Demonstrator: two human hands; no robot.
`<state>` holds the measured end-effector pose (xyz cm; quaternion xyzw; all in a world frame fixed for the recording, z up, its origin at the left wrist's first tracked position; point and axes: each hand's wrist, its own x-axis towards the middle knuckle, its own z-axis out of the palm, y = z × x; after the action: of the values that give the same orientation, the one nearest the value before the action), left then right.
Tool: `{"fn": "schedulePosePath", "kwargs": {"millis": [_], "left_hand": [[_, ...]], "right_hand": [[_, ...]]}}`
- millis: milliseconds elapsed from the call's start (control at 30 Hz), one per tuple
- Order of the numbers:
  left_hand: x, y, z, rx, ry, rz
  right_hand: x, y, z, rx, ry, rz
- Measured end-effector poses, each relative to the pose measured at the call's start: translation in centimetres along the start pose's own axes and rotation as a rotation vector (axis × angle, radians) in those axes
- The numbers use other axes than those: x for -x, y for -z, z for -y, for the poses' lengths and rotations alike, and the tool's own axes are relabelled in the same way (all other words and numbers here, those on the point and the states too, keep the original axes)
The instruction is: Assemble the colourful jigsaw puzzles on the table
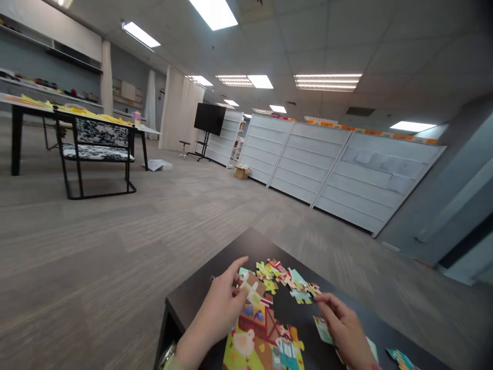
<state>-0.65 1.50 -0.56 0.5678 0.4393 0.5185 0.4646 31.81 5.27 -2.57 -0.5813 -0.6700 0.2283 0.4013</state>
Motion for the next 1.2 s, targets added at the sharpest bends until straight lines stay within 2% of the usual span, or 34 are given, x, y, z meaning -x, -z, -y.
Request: {"fn": "schedulePosePath", "kwargs": {"millis": [67, 100, 200, 267, 333, 400, 533, 633, 733, 1000, 1200], "left_hand": [[0.3, -1.2, -0.1, 0.084, 0.063, 0.096], [0.4, -1.9, -0.1, 0.126, 0.095, 0.138], [1.2, -4.3, 0.2, 0.227, 0.133, 0.231], [2.1, -5.7, 0.4, 0.234, 0.125, 0.289], [3.1, -6.5, 0.3, 0.160, 0.087, 0.347], [4.1, -7.0, -0.2, -0.030, 0.019, 0.367], [5.7, -7.8, -1.2, -0.547, -0.202, 0.443], [6.1, -8.6, -1.6, -0.731, -0.245, 0.510], [5.8, -9.0, -1.8, -0.805, -0.206, 0.506], [5.4, -7.5, -1.3, -0.844, -0.157, 0.521], [5.2, -7.1, -1.1, -0.872, -0.146, 0.547]], "right_hand": [[0.4, 0.3, 1.2, 0.015, -0.006, -0.029], [0.9, 0.2, 2.3, -0.009, -0.007, 0.005], [3.5, -1.3, 6.1, -0.271, -0.036, 0.282], [5.7, -2.2, 7.7, -0.384, -0.113, 0.343], [8.0, -2.3, 7.9, -0.434, -0.215, 0.311], [10.3, -1.3, 6.8, -0.441, -0.297, 0.234], [13.3, 2.2, 3.8, -0.327, -0.313, 0.120], [12.9, 4.3, 3.0, -0.223, -0.251, 0.055], [12.1, 5.1, 3.2, -0.151, -0.212, 0.041], [14.7, 4.4, 2.9, 0.137, -0.151, 0.260], [14.7, 4.6, 4.9, 0.283, -0.181, 0.325]]}}
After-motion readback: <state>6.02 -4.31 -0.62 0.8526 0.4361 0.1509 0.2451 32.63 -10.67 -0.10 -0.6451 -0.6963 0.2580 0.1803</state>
